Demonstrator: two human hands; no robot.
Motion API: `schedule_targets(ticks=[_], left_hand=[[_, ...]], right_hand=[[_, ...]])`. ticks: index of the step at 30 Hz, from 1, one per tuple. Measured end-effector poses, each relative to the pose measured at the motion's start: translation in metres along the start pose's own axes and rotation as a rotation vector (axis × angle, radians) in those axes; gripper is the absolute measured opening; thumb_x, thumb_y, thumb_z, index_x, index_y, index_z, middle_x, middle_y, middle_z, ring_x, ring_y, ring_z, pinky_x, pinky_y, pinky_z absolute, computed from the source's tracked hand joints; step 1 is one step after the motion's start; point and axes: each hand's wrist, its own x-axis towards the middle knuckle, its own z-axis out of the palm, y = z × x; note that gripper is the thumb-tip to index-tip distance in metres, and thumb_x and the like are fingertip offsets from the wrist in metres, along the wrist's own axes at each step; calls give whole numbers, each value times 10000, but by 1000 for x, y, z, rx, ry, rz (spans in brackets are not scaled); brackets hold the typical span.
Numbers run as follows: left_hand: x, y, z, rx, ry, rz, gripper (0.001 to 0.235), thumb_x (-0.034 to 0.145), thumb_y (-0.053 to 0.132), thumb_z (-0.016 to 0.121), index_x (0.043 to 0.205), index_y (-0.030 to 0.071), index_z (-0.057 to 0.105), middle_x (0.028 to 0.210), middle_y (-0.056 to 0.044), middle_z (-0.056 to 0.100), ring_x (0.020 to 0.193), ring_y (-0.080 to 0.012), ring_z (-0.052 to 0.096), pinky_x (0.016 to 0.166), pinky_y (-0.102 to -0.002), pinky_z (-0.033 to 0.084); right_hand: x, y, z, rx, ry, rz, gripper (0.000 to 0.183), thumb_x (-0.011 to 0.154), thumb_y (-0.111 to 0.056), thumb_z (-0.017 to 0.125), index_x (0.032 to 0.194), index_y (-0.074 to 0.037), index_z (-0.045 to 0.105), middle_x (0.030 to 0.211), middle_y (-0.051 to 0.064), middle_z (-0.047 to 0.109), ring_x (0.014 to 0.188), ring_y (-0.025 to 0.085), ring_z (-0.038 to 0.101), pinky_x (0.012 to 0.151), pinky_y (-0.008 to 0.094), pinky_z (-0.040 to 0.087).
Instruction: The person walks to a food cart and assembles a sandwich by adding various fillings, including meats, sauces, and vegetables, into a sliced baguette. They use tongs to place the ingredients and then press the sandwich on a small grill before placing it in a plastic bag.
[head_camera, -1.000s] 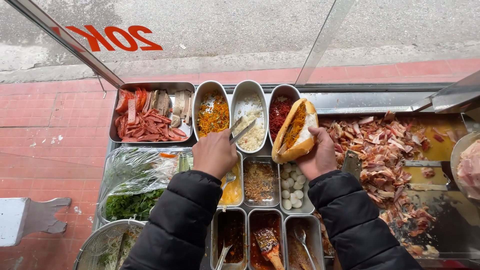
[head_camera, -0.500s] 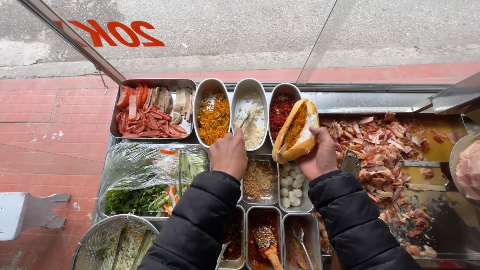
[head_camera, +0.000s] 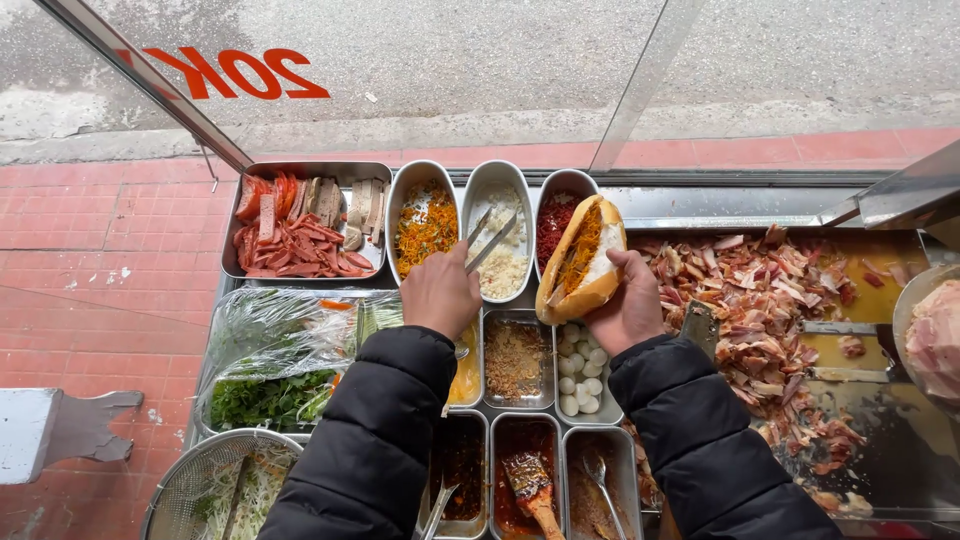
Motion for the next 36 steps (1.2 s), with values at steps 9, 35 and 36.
schedule_targets(ticks=[9, 35, 36], left_hand=[[-32, 6, 1, 162, 18, 69, 650, 1038, 231, 681, 1665, 111, 560, 1350, -240, 745, 826, -306, 824, 817, -529, 683], [-134, 21, -120, -338, 71, 146, 551, 981, 288, 751, 1530, 251, 760, 941, -225, 843, 853, -530, 791, 762, -612, 622], [-144, 24, -121, -269, 83, 194, 557, 986, 267, 731, 1541, 225, 746, 919, -208, 839, 808, -507, 792, 714, -602, 620]], right_hand=[[-1, -8, -14, -9, 39, -11, 549, 919, -273, 750, 1432, -103, 650, 1339, 77, 714, 1164, 262, 685, 1063, 435, 550], [34, 30, 2, -100, -52, -7, 589, 922, -310, 763, 1459, -92, 656, 1398, 133, 701, 1194, 305, 696, 1085, 485, 555], [33, 36, 5, -90, -61, 5, 573, 913, -302, 765, 1436, -84, 681, 1374, 150, 722, 1163, 328, 711, 1070, 496, 571]])
